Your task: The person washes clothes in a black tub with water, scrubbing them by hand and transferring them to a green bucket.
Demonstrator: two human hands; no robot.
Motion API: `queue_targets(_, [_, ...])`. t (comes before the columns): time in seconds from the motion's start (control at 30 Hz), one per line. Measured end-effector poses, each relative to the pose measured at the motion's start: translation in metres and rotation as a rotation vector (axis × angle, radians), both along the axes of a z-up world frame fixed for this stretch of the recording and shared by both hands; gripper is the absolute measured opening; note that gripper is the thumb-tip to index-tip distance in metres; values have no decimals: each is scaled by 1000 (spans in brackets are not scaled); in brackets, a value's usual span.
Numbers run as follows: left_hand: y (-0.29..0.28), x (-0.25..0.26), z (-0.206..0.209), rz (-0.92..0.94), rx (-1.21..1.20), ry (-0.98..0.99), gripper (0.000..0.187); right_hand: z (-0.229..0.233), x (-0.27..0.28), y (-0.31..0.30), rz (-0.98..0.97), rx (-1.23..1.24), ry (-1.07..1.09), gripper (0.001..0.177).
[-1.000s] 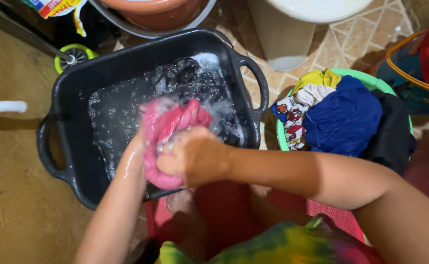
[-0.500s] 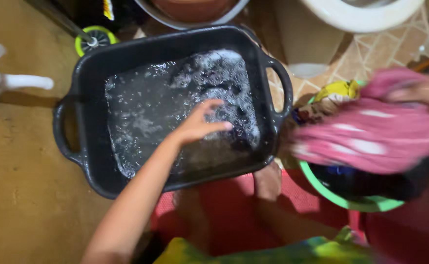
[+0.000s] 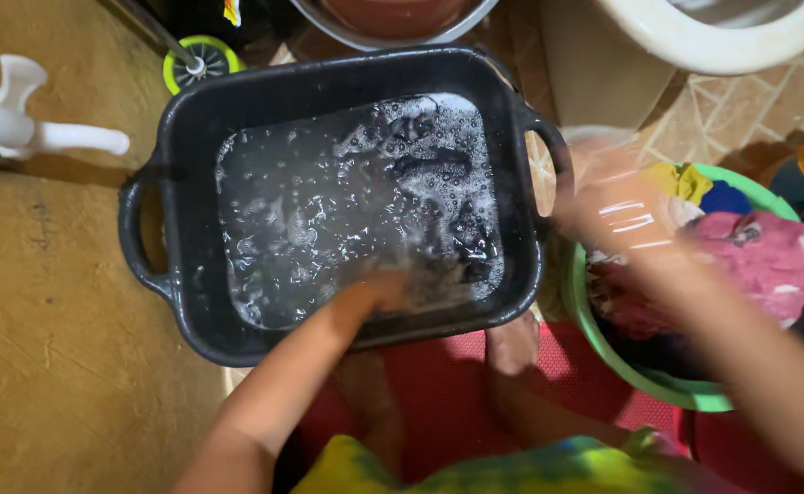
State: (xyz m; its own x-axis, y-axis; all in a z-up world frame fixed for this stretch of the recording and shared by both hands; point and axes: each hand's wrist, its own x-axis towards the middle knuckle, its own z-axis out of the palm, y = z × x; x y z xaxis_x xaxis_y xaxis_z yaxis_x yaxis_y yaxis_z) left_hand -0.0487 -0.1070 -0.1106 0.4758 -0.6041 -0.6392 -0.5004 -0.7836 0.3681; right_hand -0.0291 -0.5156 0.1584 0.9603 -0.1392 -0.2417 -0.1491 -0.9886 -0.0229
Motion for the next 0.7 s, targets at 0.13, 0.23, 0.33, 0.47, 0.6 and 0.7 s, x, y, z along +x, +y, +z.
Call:
queue_targets(0.13, [34,15,-23,246,-300,262,71,-71,-15,152,532,100,84,58])
queue_targets(0.23, [27,13,-12,518,-70,-60,84,-137,-27,163,679,-80,183,77])
queue_targets(0.33, [22,17,35,472,97,-367,99,-153,-28,156,685,22,473,42])
queue_targets(0.47, [17,25,78,358,-102,-412,115,-60,-32,140,301,983,422,44])
queue_targets(0.6, [5,21,64,450,-432,-112,119,100,-13,122,77,1469,232,31])
queue_targets(0.7, [-2,38,59,578,-915,-63,81,190,-18,107,-132,1500,-62,31])
